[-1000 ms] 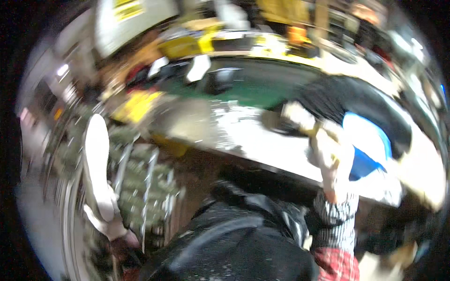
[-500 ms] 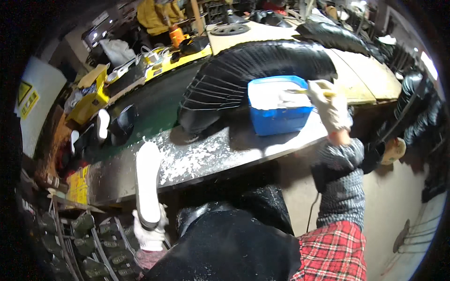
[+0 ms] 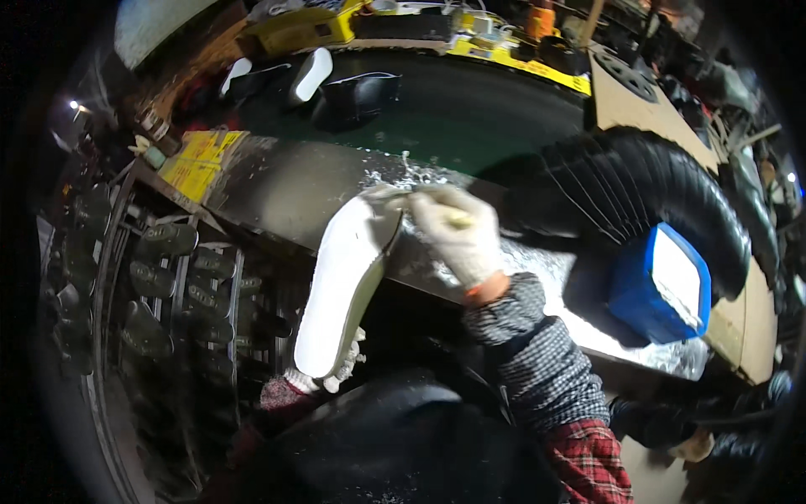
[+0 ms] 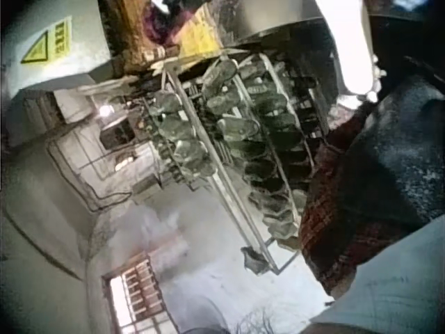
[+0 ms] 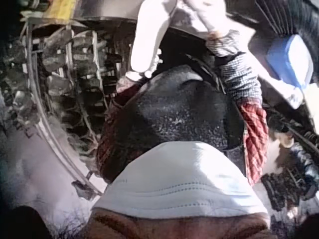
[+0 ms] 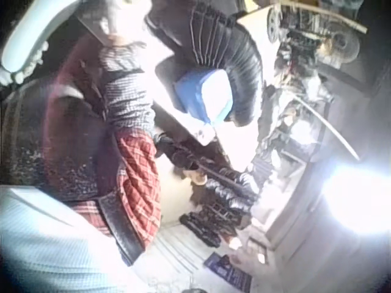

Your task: The recorder is applying glue to shoe components including soles and uppers using a brush and placing them on a drying rack.

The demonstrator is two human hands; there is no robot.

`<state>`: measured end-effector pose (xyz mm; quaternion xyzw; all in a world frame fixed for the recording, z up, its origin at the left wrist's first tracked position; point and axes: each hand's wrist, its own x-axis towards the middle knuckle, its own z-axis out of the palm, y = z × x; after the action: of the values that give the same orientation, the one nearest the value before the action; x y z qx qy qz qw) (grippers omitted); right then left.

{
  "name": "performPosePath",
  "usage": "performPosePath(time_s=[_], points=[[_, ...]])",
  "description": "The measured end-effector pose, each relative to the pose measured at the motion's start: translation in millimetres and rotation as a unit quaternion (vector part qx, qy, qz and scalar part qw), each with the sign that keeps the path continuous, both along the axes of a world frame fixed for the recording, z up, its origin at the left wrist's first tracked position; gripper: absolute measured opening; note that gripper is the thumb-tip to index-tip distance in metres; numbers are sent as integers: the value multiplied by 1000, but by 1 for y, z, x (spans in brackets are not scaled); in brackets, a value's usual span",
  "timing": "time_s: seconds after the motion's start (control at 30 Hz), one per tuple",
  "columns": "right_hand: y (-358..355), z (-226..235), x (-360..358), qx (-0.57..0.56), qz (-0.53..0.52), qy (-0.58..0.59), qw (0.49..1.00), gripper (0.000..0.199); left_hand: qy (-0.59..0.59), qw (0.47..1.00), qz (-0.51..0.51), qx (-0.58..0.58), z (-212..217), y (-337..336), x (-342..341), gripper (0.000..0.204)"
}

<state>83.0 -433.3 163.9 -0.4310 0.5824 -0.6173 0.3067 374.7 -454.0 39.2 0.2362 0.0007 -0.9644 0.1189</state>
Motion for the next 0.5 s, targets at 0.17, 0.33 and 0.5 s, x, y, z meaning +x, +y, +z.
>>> performPosePath(time_s=[0.17, 0.33, 0.5], points=[[54, 18, 12, 69, 170, 10, 983, 23, -123, 990, -4, 72, -9, -3, 6, 81], [-8, 46, -8, 27, -15, -28, 999, 21, 140, 982, -13, 128, -21, -13, 13, 84], [1, 60, 27, -32, 193, 265, 944, 15, 169, 970, 28, 170, -10, -5, 9, 89]])
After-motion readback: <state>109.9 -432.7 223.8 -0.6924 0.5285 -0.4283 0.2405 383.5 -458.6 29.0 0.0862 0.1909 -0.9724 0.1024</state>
